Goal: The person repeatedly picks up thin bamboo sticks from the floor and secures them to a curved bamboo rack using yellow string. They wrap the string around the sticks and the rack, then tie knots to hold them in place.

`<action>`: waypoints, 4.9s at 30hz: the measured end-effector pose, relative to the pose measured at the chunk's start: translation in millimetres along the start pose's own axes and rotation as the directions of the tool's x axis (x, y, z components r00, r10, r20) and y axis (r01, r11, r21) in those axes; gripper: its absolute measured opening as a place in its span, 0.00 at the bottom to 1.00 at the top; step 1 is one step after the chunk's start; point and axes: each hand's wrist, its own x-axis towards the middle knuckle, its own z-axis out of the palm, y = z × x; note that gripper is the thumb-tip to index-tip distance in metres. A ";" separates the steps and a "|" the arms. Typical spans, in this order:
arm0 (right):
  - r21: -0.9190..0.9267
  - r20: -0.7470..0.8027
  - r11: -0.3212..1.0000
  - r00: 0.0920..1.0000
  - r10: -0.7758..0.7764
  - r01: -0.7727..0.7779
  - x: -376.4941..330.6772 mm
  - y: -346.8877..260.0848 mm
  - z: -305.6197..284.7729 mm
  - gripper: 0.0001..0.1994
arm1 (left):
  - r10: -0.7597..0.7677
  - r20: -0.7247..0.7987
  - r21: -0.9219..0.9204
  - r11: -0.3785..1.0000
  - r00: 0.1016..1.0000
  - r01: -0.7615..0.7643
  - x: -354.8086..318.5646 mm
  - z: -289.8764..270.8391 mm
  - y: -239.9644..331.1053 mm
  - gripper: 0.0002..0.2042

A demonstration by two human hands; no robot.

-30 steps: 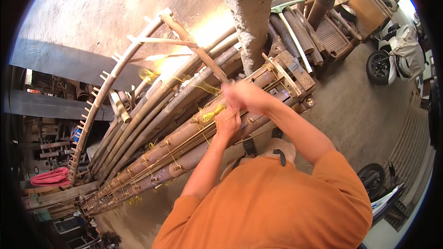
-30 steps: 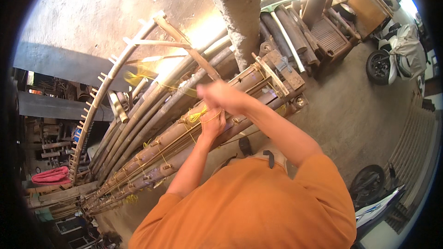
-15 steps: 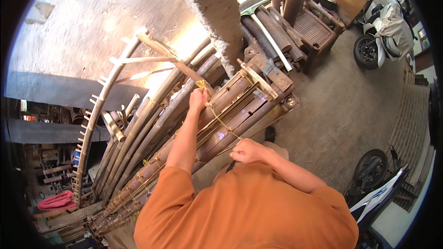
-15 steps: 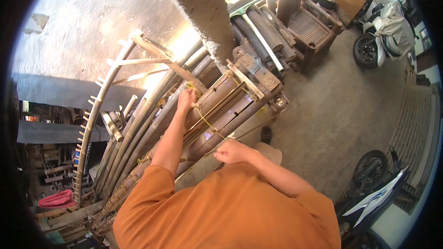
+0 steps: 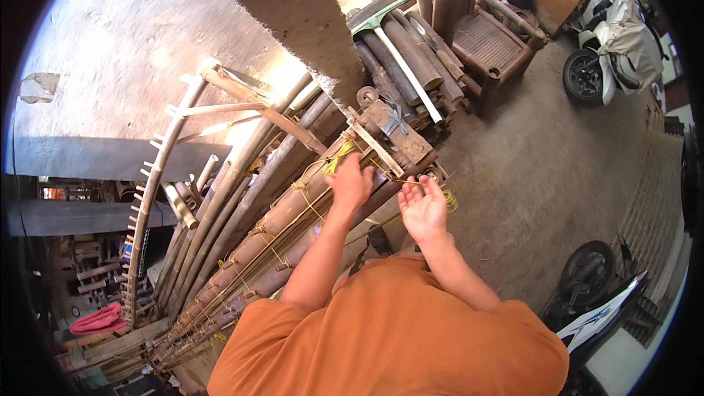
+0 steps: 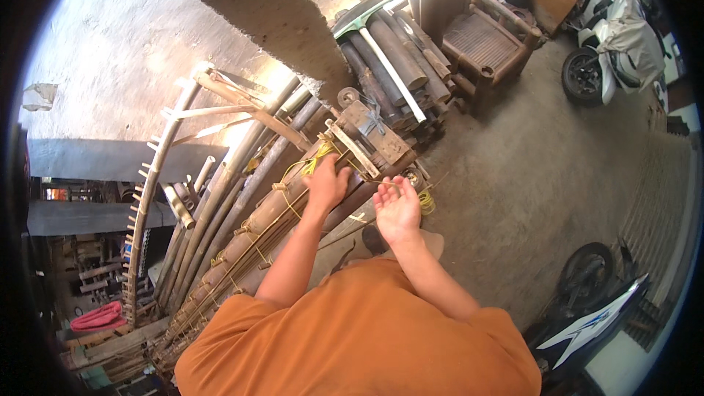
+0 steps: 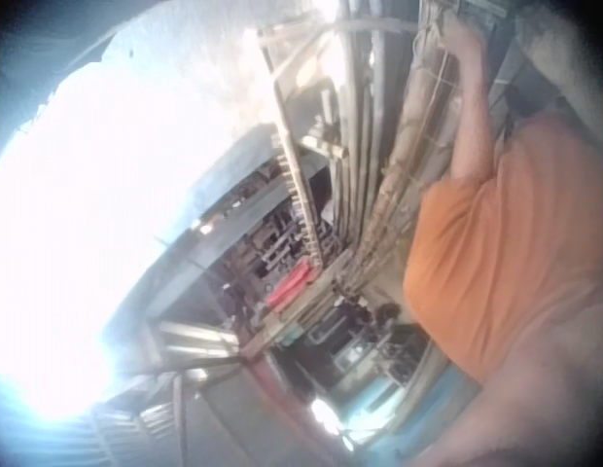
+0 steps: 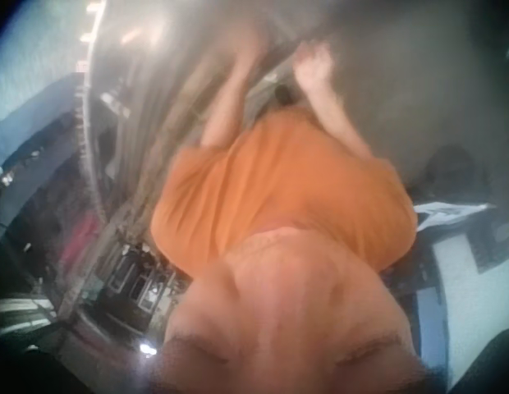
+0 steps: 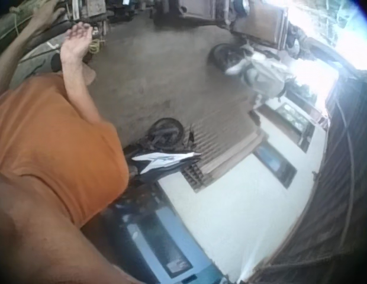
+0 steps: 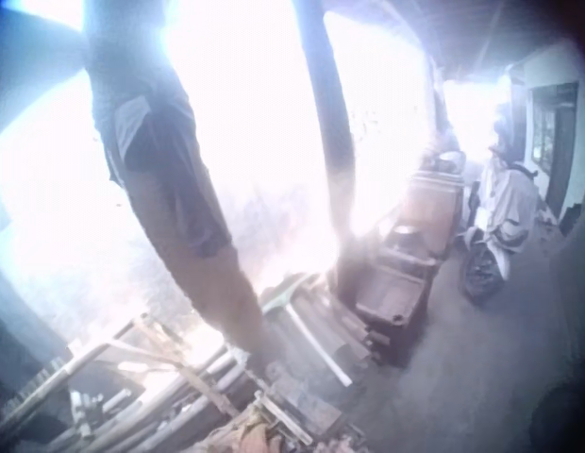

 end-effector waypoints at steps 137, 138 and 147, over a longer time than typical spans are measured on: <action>-0.662 0.718 0.401 0.690 0.096 0.633 -212.5 739.1 -143.7 0.11 | 0.180 -0.325 -0.169 0.955 0.928 -0.244 -360.3 -159.0 -688.3 0.13; -0.446 0.853 -0.105 0.458 0.251 0.889 -214.6 747.0 -124.5 0.13 | 0.094 -0.263 -0.600 0.764 0.960 -0.239 -357.1 -150.1 -678.4 0.13; -0.713 0.641 0.206 0.504 0.579 0.670 -142.4 696.3 -48.8 0.26 | 0.052 -0.182 -0.201 0.976 0.982 -0.089 -365.5 -230.3 -592.6 0.14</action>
